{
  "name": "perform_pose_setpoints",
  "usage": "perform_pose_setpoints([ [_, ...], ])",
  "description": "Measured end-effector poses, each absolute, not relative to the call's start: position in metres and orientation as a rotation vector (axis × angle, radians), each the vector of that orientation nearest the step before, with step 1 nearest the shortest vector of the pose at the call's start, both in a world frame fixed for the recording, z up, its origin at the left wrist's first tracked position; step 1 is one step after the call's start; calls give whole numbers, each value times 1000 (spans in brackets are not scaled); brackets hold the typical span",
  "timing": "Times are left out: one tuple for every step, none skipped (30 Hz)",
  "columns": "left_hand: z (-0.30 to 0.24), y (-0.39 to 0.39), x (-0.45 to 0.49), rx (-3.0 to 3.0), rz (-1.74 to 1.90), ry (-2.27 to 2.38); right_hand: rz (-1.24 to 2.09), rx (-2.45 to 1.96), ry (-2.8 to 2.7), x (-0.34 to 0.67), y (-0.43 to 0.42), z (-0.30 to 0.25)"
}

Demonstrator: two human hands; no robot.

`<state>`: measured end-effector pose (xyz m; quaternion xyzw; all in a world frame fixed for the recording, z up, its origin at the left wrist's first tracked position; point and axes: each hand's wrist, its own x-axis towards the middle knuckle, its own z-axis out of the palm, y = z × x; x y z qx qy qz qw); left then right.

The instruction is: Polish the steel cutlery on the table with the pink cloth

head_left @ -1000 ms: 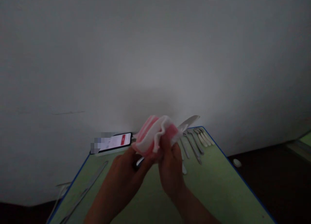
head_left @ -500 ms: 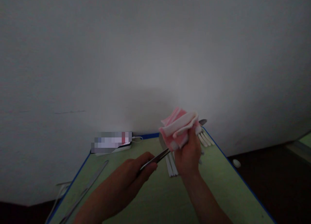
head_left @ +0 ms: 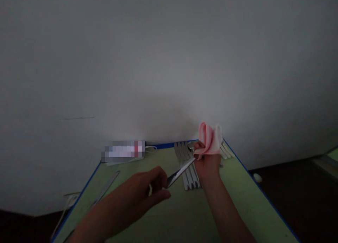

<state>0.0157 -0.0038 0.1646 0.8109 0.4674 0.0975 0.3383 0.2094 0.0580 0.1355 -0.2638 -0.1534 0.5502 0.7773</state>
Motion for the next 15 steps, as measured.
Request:
perform_pose_setpoints([
  [164, -2, 17, 2123, 247, 1216, 1208, -570, -336, 209, 58, 137],
  [163, -1, 18, 2133, 241, 1212, 1219, -569, -338, 208, 57, 138],
  [162, 0, 18, 2141, 236, 1225, 1224, -565, -334, 208, 57, 138],
  [161, 0, 17, 2151, 237, 1263, 1224, -560, -329, 207, 57, 139],
  [160, 0, 16, 2162, 239, 1311, 1220, -557, -326, 207, 56, 139],
  [160, -1, 15, 2173, 236, 1351, 1213, -557, -326, 206, 56, 139],
  [161, -1, 14, 2182, 225, 1361, 1205, -563, -327, 206, 55, 139],
  [161, -2, 14, 2189, 207, 1330, 1191, -575, -326, 204, 55, 139],
  [162, -2, 15, 2190, 183, 1256, 1171, -594, -329, 203, 54, 139],
  [164, -2, 17, 2184, 162, 1161, 1144, -623, -348, 201, 52, 139],
  [165, -2, 21, 2173, 159, 1075, 1112, -657, -379, 198, 50, 139],
  [165, -1, 25, 2165, 184, 1022, 1083, -690, -415, 194, 48, 138],
  [165, 1, 29, 2159, 233, 1001, 1060, -724, -460, 190, 45, 138],
  [164, 3, 34, 2159, 309, 1015, 1047, -755, -507, 185, 42, 137],
  [162, 5, 39, 2156, 387, 1033, 1042, -779, -546, 179, 38, 136],
])
